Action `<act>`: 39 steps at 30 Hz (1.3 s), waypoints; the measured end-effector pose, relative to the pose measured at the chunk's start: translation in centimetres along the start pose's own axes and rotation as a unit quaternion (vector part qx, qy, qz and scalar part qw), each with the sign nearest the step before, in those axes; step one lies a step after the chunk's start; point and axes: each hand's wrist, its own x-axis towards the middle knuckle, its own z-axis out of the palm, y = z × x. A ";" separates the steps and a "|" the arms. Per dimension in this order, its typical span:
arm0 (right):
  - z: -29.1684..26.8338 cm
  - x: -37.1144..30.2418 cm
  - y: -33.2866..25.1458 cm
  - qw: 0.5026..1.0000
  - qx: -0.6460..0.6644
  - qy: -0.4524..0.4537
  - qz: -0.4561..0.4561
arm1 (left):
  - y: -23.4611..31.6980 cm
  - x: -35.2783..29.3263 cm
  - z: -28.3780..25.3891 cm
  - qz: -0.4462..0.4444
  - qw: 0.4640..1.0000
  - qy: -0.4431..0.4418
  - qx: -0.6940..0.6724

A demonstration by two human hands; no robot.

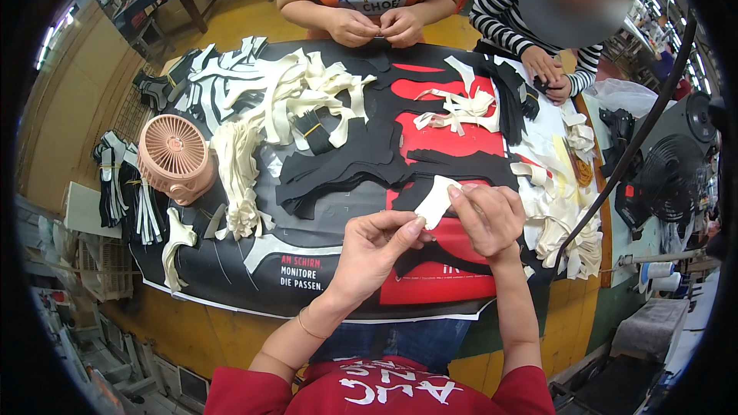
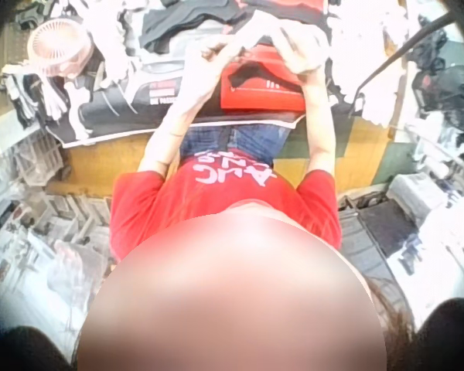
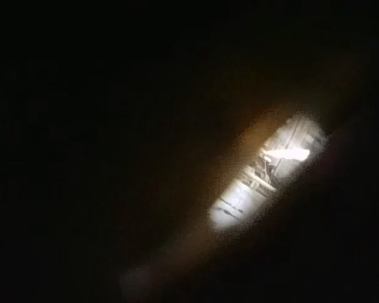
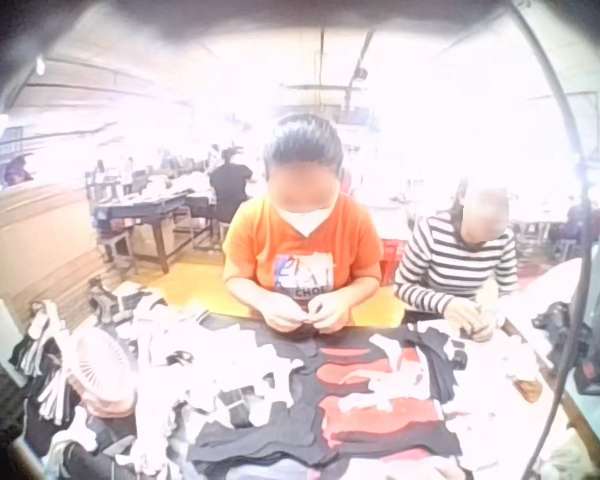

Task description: The person sorts black and white fabric pieces on a table, separating them into piles. They use scissors to cut a bundle of white fabric strips and then place individual white strips onto black fabric pieces. The person continues to handle and arrange the fabric pieces throughout the clip.

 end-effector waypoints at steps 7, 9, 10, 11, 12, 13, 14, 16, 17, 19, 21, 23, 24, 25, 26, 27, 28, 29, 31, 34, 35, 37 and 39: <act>-1.5 0.3 -2.6 0.977 0.135 -0.079 0.143 | 0.3 -0.4 -0.1 0.039 0.998 -0.008 0.047; -2.3 0.7 -3.6 0.965 0.174 -0.082 0.178 | 0.1 -0.6 0.2 0.084 0.994 0.006 0.075; -2.8 0.8 -4.1 0.958 0.194 -0.084 0.196 | -0.1 -0.7 0.4 0.103 0.992 0.008 0.077; -3.3 0.9 -4.6 0.952 0.204 -0.085 0.211 | -0.1 -0.7 0.4 0.128 0.984 0.012 0.126; -3.7 1.0 -4.9 0.951 0.206 -0.089 0.214 | -0.2 -0.7 0.4 0.148 0.975 0.010 0.163; -4.1 1.0 -5.2 0.947 0.209 -0.097 0.222 | -0.2 -0.7 0.5 0.169 0.966 0.007 0.196; -4.4 1.1 -5.5 0.942 0.216 -0.106 0.234 | -0.2 -0.8 0.5 0.173 0.962 0.009 0.210; -4.5 1.0 -5.6 0.947 0.201 -0.099 0.232 | -0.2 -0.9 0.7 0.184 0.957 0.008 0.226; -4.6 1.0 -5.7 0.948 0.196 -0.098 0.230 | -0.1 -1.0 0.8 0.182 0.953 0.006 0.241; -4.6 0.9 -5.7 0.949 0.192 -0.096 0.231 | 0.0 -1.1 0.9 0.183 0.948 0.003 0.262; -4.6 0.8 -5.7 0.946 0.197 -0.092 0.242 | -0.1 -1.2 1.0 0.181 0.948 0.003 0.263; -4.7 0.8 -5.6 0.944 0.197 -0.099 0.245 | -0.1 -1.2 1.0 0.188 0.944 -0.001 0.270; -4.7 0.7 -5.5 0.940 0.201 -0.108 0.253 | 0.0 -1.2 1.0 0.194 0.941 -0.005 0.277; -4.7 0.7 -5.5 0.941 0.200 -0.104 0.253 | 0.0 -1.2 1.0 0.196 0.939 -0.007 0.283; -4.6 0.6 -5.4 0.940 0.202 -0.104 0.256 | 0.0 -1.3 1.0 0.190 0.940 -0.007 0.283; -4.6 0.6 -5.4 0.936 0.207 -0.104 0.264 | 0.0 -1.3 1.0 0.184 0.941 -0.006 0.284; -4.4 0.5 -5.4 0.932 0.212 -0.100 0.276 | 0.0 -1.3 1.0 0.183 0.941 -0.006 0.284; -4.3 0.4 -5.5 0.925 0.220 -0.098 0.295 | 0.1 -1.3 1.0 0.185 0.938 -0.014 0.292; -4.1 0.1 -5.8 0.901 0.245 -0.087 0.348 | 0.2 -1.3 0.9 0.185 0.938 -0.016 0.292; -4.0 -0.5 -6.0 0.718 0.434 -0.017 0.545 | 0.2 -1.6 0.4 0.162 0.947 -0.018 0.275; -4.4 -0.9 -5.8 0.652 0.476 -0.001 0.591 | 0.2 -1.7 0.1 0.145 0.955 -0.019 0.258; -4.6 -1.8 -4.7 0.566 0.534 0.054 0.625 | 0.2 -1.7 -0.8 0.109 0.974 -0.029 0.197; -4.9 -3.0 -3.7 0.426 0.618 0.151 0.643 | 0.4 -1.8 -2.0 0.094 0.979 -0.007 0.182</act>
